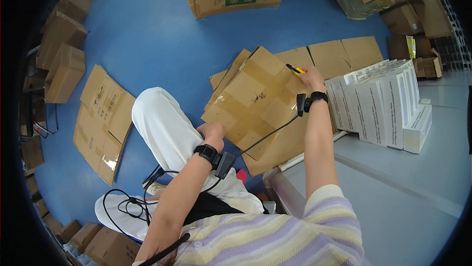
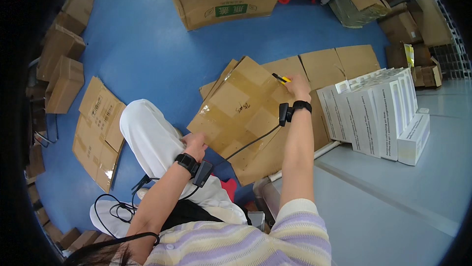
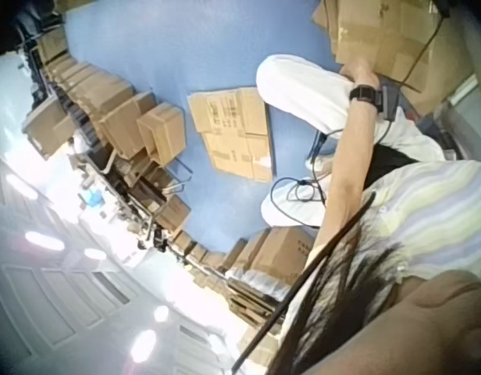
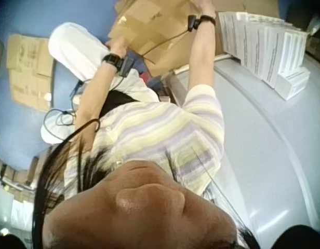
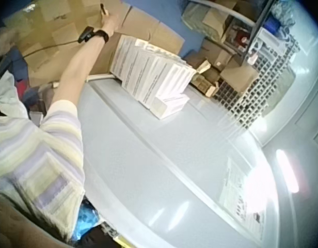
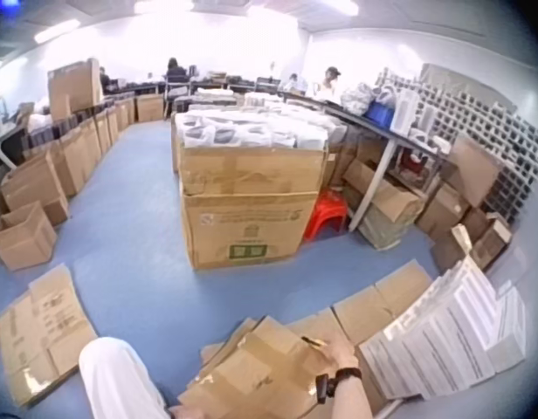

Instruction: Unpacking items from cardboard boxes using a utility knife.

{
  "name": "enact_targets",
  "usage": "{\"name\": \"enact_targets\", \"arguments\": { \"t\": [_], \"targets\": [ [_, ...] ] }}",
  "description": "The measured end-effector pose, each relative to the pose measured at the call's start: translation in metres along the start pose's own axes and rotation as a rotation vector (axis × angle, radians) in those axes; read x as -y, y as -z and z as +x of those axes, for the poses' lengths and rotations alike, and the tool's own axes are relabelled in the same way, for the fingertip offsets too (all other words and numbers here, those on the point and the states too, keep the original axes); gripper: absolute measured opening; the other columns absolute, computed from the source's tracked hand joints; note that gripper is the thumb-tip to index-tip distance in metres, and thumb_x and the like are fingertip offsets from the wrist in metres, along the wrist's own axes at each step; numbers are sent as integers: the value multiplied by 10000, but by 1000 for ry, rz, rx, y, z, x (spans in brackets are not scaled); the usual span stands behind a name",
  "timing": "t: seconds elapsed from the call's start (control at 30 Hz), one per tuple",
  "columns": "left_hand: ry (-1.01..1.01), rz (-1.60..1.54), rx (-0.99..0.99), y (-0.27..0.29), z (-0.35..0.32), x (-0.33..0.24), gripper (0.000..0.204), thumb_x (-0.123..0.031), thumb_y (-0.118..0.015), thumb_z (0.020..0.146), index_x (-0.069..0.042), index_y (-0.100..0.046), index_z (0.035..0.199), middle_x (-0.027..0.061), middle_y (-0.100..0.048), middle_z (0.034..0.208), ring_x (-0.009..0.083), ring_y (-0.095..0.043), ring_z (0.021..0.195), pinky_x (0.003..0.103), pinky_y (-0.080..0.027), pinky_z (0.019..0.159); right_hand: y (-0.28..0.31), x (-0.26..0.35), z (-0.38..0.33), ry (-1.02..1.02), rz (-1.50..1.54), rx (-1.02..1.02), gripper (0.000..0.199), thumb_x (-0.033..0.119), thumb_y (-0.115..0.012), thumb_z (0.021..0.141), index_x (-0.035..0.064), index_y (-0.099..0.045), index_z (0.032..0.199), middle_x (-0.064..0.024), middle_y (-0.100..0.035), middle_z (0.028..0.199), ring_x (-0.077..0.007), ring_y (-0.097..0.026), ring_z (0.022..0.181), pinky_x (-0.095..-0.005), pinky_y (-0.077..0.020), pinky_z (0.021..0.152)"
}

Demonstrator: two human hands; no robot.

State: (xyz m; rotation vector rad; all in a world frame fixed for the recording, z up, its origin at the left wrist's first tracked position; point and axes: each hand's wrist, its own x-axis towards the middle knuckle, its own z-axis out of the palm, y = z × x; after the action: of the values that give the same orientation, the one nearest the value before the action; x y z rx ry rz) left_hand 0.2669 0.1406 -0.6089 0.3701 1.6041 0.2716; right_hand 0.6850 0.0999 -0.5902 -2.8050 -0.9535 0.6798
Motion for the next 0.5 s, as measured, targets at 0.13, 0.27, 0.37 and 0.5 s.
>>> {"name": "enact_targets", "arguments": {
  "t": [0.13, 0.27, 0.37, 0.5],
  "targets": [
    [-141, -19, -83, -14, 3, -2, 235, -101, -552, 884, -144, -587, 1112, 18, -591, 951, 173, -553, 867, 336, -433, 738, -12, -36, 18, 45, 15, 20, 364, 278, -666, 860, 250, -681, 1222, -101, -692, 1149, -292, -655, 1044, -389, -517, 894],
    [-239, 1, -129, -28, -4, -6, 209, -69, -518, 881, -104, -609, 1066, 12, -618, 929, 162, -560, 851, 319, -419, 688, -22, -63, 26, 121, 190, 72, 379, 271, -649, 874, 224, -661, 1249, -109, -679, 1186, -291, -647, 1061, -386, -507, 908],
    [-312, -101, -137, -24, -2, -8, 191, -64, -509, 883, -70, -609, 1046, 11, -618, 938, 178, -552, 833, 332, -421, 697, -25, -49, 21, 195, 285, 82, 388, 256, -643, 877, 203, -652, 1261, -123, -677, 1188, -287, -643, 1067, -372, -502, 908],
    [-328, -52, -144, -37, 2, -1, 82, -39, -594, 867, -10, -613, 941, 71, -660, 937, 193, -600, 805, 332, -471, 723, -15, -60, 17, 65, 379, 179, 399, 209, -634, 862, 181, -653, 1260, -120, -706, 1082, -245, -664, 956, -348, -511, 831]
  ]
}}
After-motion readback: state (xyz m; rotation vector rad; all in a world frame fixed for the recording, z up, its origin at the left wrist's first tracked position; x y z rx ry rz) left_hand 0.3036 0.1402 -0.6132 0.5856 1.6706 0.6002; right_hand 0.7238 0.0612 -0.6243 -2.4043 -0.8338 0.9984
